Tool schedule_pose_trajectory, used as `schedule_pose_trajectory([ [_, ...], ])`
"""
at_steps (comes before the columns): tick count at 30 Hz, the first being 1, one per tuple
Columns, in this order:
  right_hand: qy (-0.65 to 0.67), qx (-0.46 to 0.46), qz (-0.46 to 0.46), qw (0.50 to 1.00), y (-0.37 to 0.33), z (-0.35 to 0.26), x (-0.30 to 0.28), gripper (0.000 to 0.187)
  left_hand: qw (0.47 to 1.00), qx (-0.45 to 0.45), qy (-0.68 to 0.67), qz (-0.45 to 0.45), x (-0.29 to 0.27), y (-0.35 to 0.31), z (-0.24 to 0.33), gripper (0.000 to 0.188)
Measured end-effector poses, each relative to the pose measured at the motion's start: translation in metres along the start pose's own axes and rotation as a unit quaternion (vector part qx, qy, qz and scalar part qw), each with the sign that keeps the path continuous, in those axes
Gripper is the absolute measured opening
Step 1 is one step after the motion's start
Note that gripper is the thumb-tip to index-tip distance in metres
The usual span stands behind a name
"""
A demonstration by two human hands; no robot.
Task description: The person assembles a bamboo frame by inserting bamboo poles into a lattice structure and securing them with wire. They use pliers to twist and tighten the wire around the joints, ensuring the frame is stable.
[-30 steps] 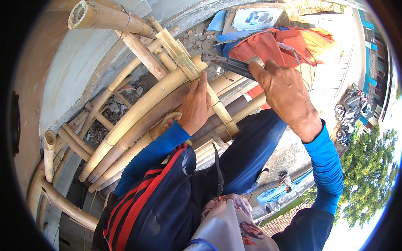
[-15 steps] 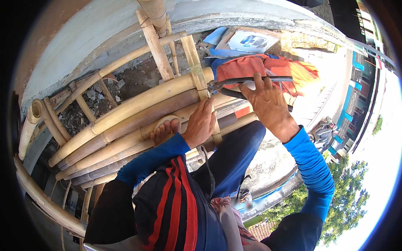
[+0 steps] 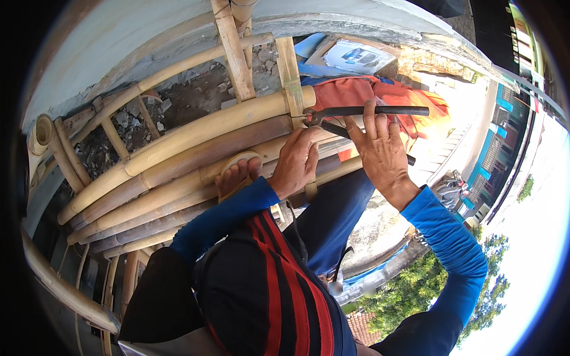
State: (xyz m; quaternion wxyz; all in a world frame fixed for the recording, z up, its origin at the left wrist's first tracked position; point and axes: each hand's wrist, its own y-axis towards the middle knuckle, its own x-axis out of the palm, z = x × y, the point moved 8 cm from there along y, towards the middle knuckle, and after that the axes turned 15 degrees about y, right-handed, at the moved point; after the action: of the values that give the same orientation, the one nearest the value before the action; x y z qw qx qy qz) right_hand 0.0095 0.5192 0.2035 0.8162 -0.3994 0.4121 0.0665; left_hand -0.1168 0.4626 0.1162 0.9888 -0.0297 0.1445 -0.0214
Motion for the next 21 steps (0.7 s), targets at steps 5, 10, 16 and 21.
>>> schedule_pose_trajectory([
  [5,0.044,-0.017,0.061,0.997,-0.012,-0.003,0.011,0.059,0.999,0.003,-0.007,0.036,-0.001,0.001,0.002,0.037],
  [10,0.058,-0.042,0.106,0.992,-0.016,0.000,0.013,0.039,0.999,-0.007,-0.013,0.030,0.001,0.001,0.002,0.037],
  [16,0.078,-0.038,0.145,0.986,-0.009,0.010,0.012,0.027,1.000,-0.002,-0.005,0.026,0.004,0.005,0.003,0.037],
  [21,0.066,-0.002,0.140,0.988,-0.006,0.006,0.023,0.017,0.999,0.009,-0.001,0.036,0.009,0.004,0.004,0.040],
])
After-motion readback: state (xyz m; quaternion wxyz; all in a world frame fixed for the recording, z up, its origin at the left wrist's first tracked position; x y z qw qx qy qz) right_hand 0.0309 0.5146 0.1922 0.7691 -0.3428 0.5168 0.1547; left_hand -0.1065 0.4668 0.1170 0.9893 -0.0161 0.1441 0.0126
